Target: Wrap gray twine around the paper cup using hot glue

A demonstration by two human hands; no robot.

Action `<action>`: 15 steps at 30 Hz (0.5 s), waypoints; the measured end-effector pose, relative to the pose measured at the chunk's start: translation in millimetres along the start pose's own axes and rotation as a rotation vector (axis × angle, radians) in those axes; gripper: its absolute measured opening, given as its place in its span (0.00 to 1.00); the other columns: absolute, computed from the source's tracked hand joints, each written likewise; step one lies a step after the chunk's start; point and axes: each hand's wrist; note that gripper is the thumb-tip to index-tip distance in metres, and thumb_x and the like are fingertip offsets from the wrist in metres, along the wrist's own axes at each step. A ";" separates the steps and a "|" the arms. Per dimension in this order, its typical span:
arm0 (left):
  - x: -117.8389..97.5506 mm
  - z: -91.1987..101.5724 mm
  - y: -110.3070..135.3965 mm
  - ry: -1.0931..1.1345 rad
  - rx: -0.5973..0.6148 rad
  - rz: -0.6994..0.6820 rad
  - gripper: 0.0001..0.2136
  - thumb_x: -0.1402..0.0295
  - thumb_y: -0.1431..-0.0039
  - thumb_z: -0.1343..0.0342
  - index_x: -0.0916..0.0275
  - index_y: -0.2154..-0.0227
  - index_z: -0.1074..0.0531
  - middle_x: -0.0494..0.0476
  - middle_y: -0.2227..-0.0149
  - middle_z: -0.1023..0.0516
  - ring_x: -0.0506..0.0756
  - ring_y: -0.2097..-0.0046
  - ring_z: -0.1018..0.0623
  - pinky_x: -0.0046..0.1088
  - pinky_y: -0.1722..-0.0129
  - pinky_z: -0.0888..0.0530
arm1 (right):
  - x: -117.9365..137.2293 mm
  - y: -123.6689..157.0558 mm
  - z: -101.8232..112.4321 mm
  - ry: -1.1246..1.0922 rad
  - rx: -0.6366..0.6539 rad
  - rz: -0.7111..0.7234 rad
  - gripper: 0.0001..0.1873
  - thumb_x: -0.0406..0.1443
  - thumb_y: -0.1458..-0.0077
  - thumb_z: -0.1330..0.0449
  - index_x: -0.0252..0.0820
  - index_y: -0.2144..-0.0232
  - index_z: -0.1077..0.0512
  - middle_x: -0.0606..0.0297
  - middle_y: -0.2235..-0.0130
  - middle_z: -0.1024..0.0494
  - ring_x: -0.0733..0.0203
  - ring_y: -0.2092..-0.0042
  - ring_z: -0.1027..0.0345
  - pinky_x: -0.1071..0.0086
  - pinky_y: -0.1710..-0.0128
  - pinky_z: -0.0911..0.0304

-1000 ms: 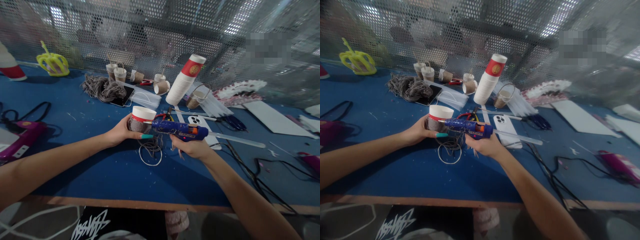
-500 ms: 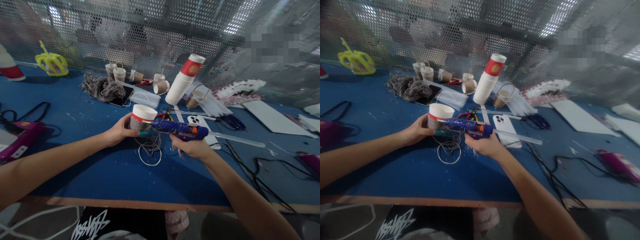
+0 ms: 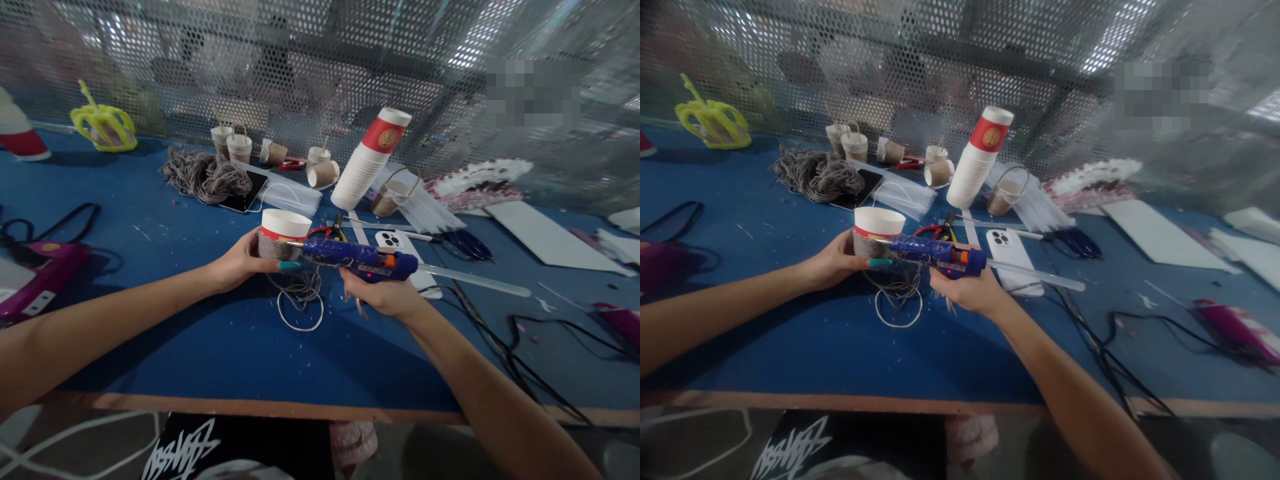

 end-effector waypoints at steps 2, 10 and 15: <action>0.7 1.8 -0.2 0.009 0.019 -0.001 0.33 0.72 0.66 0.26 0.65 0.52 0.30 0.62 0.53 0.19 0.63 0.50 0.21 0.46 0.43 0.29 | 3.4 0.6 1.0 -0.006 0.006 0.019 0.12 0.35 0.52 0.40 0.46 0.82 0.38 0.71 0.81 0.32 0.63 0.77 0.34 0.67 0.75 0.34; 3.0 5.0 -1.0 0.075 0.055 0.006 0.31 0.71 0.66 0.25 0.64 0.54 0.28 0.59 0.57 0.18 0.59 0.54 0.19 0.36 0.50 0.25 | 11.1 0.7 3.4 0.015 -0.023 0.034 0.12 0.32 0.53 0.41 0.46 0.84 0.39 0.71 0.83 0.34 0.64 0.78 0.38 0.68 0.76 0.35; 4.7 7.4 -1.5 0.042 0.058 -0.013 0.34 0.71 0.67 0.24 0.64 0.53 0.28 0.60 0.56 0.19 0.59 0.55 0.19 0.39 0.49 0.25 | 8.9 2.2 4.4 0.036 -0.008 0.041 0.10 0.32 0.53 0.43 0.46 0.84 0.36 0.71 0.83 0.33 0.64 0.79 0.37 0.69 0.78 0.37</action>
Point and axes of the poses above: each hand's wrist, its own y-axis away from the middle knuckle, its own z-axis out of the back of the hand, x = y × z
